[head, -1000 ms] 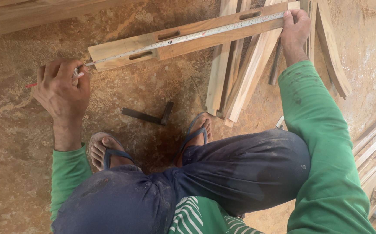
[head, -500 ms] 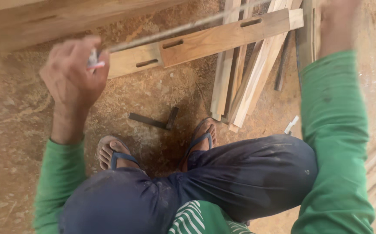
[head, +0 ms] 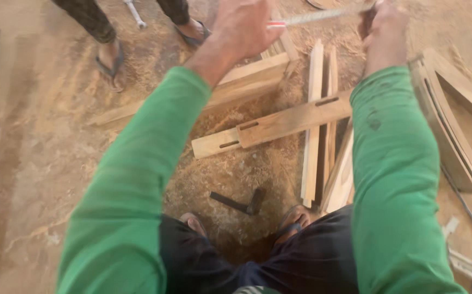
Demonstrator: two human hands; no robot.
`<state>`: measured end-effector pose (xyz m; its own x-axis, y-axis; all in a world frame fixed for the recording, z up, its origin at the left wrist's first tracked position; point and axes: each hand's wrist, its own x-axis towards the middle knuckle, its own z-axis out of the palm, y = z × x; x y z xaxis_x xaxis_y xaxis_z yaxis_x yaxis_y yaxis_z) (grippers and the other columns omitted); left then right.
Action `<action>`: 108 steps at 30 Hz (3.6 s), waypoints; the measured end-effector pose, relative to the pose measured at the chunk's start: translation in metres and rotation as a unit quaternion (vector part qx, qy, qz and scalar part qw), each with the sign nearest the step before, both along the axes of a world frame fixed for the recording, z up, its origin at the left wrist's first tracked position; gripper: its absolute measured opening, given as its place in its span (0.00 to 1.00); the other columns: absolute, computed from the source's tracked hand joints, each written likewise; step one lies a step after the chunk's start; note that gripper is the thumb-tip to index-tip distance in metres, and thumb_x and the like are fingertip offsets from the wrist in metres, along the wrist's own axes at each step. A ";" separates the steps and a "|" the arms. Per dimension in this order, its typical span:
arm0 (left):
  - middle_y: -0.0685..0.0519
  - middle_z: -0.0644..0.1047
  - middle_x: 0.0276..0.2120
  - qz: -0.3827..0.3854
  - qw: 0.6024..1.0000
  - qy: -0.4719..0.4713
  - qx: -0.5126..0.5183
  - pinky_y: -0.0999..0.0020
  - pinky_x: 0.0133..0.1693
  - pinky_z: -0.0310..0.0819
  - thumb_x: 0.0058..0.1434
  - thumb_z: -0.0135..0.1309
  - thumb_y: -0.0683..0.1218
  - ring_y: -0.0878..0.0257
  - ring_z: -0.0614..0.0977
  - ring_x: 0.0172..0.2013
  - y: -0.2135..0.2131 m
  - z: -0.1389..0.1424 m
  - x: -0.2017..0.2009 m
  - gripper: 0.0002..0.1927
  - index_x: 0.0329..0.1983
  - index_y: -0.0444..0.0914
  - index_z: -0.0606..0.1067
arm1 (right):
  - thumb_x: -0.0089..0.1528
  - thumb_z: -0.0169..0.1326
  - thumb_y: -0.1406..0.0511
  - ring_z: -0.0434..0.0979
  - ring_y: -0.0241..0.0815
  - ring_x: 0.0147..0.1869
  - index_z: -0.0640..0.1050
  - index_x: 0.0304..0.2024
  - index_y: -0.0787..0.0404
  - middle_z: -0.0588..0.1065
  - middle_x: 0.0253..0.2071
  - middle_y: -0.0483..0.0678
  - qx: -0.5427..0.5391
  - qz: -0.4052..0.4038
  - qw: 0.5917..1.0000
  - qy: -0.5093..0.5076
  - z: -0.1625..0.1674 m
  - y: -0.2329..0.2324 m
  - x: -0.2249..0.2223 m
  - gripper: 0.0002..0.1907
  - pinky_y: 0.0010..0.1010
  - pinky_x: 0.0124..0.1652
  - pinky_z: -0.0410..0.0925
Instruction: The person sits on the workshop floor and measures wooden boards with a tape measure and steel ruler, then marks cut lines on them with a pencil, using an L-square at times. They reposition and turn the boards between measurements and set marked boards aside with other lumber.
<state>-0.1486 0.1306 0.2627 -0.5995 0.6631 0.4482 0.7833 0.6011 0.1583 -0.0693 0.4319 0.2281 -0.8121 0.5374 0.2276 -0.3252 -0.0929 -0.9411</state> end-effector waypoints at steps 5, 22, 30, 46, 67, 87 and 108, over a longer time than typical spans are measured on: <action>0.43 0.82 0.36 0.052 0.992 -0.072 -0.087 0.52 0.42 0.77 0.56 0.59 0.68 0.48 0.83 0.39 0.020 0.005 0.000 0.29 0.33 0.36 0.81 | 0.67 0.54 0.65 0.76 0.38 0.23 0.72 0.41 0.61 0.79 0.26 0.46 0.033 -0.095 0.978 -0.183 -0.021 -0.037 -0.039 0.06 0.32 0.22 0.66; 0.47 0.83 0.43 0.299 0.908 -0.187 0.228 0.53 0.50 0.76 0.61 0.51 0.68 0.49 0.84 0.47 -0.077 0.027 -0.017 0.27 0.50 0.47 0.81 | 0.63 0.54 0.50 0.71 0.60 0.67 0.70 0.64 0.58 0.71 0.63 0.60 0.341 -0.166 0.862 -0.337 -0.056 -0.031 -0.031 0.31 0.48 0.64 0.63; 0.49 0.80 0.26 0.369 0.653 -0.270 0.604 0.61 0.30 0.75 0.64 0.44 0.65 0.58 0.83 0.27 -0.155 0.001 -0.038 0.32 0.52 0.32 0.71 | 0.64 0.50 0.52 0.69 0.62 0.68 0.63 0.70 0.53 0.67 0.66 0.64 0.257 -0.178 0.835 -0.452 -0.056 0.000 -0.014 0.33 0.50 0.64 0.63; 0.39 0.83 0.38 0.526 0.649 -0.262 0.484 0.58 0.44 0.76 0.64 0.43 0.65 0.50 0.84 0.37 -0.188 -0.018 -0.023 0.35 0.43 0.28 0.79 | 0.66 0.51 0.56 0.74 0.54 0.63 0.62 0.71 0.53 0.67 0.65 0.59 0.183 -0.150 0.858 -0.456 -0.039 -0.043 -0.041 0.32 0.45 0.59 0.69; 0.38 0.82 0.41 0.475 0.735 -0.249 0.415 0.53 0.49 0.78 0.60 0.46 0.67 0.45 0.86 0.44 -0.164 -0.034 -0.031 0.34 0.45 0.32 0.77 | 0.67 0.53 0.55 0.72 0.54 0.60 0.61 0.72 0.57 0.68 0.64 0.63 0.247 -0.145 0.857 -0.428 -0.040 -0.046 -0.038 0.34 0.44 0.57 0.68; 0.44 0.82 0.27 0.452 0.744 -0.270 0.412 0.56 0.39 0.79 0.60 0.48 0.66 0.52 0.87 0.29 -0.154 -0.014 -0.015 0.30 0.38 0.33 0.78 | 0.69 0.52 0.58 0.78 0.45 0.51 0.60 0.72 0.56 0.68 0.63 0.59 0.210 -0.133 0.860 -0.445 -0.035 -0.029 -0.023 0.31 0.39 0.50 0.73; 0.45 0.82 0.26 0.451 0.753 -0.262 0.402 0.58 0.37 0.80 0.60 0.50 0.66 0.53 0.87 0.27 -0.155 -0.022 -0.021 0.28 0.36 0.35 0.77 | 0.68 0.52 0.61 0.76 0.43 0.53 0.60 0.71 0.57 0.67 0.64 0.59 0.209 -0.135 0.862 -0.442 -0.040 -0.023 -0.024 0.31 0.36 0.50 0.74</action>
<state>-0.1694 -0.0241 0.2411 -0.8776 -0.4783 0.0331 -0.1823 0.3968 0.8996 -0.0936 0.4087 0.1879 -0.6258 0.7547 -0.1970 0.5799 0.2814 -0.7645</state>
